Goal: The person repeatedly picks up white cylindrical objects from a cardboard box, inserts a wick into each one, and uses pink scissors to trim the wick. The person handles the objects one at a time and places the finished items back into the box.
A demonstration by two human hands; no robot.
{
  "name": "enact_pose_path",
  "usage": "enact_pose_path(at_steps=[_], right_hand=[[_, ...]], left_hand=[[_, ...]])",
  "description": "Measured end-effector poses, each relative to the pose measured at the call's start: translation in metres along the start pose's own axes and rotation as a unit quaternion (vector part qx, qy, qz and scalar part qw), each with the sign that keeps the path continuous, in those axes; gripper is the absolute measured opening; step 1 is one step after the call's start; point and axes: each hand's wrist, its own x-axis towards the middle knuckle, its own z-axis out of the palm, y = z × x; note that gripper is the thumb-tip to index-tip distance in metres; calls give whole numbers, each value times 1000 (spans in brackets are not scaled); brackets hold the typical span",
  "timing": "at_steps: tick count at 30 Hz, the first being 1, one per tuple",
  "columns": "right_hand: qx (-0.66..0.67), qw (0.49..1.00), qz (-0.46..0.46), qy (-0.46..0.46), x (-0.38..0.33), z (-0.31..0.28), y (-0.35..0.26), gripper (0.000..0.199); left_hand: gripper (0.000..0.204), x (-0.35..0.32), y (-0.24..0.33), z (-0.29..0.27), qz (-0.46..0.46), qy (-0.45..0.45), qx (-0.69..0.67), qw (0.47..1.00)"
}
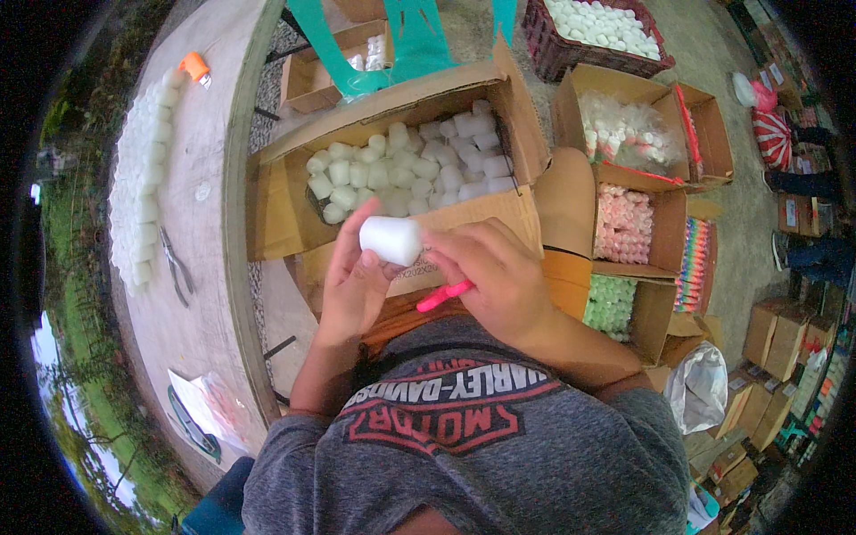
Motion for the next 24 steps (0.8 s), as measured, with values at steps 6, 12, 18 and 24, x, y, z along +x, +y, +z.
enact_pose_path(at_steps=[6, 12, 18, 24], right_hand=[[17, 998, 55, 2, -4, -4, 4, 23], [17, 1000, 10, -20, -6, 2, 9, 22], [50, 992, 10, -111, -4, 14, 2, 33], [67, 989, -15, -130, 9, 8, 9, 31]], left_hand=[[48, 1, 2, -10, 11, 61, -31, 998], [50, -1, -5, -8, -12, 19, 0, 1000], [31, 4, -9, -7, -48, 38, -186, 981], [23, -1, 10, -5, -112, -116, 283, 946]])
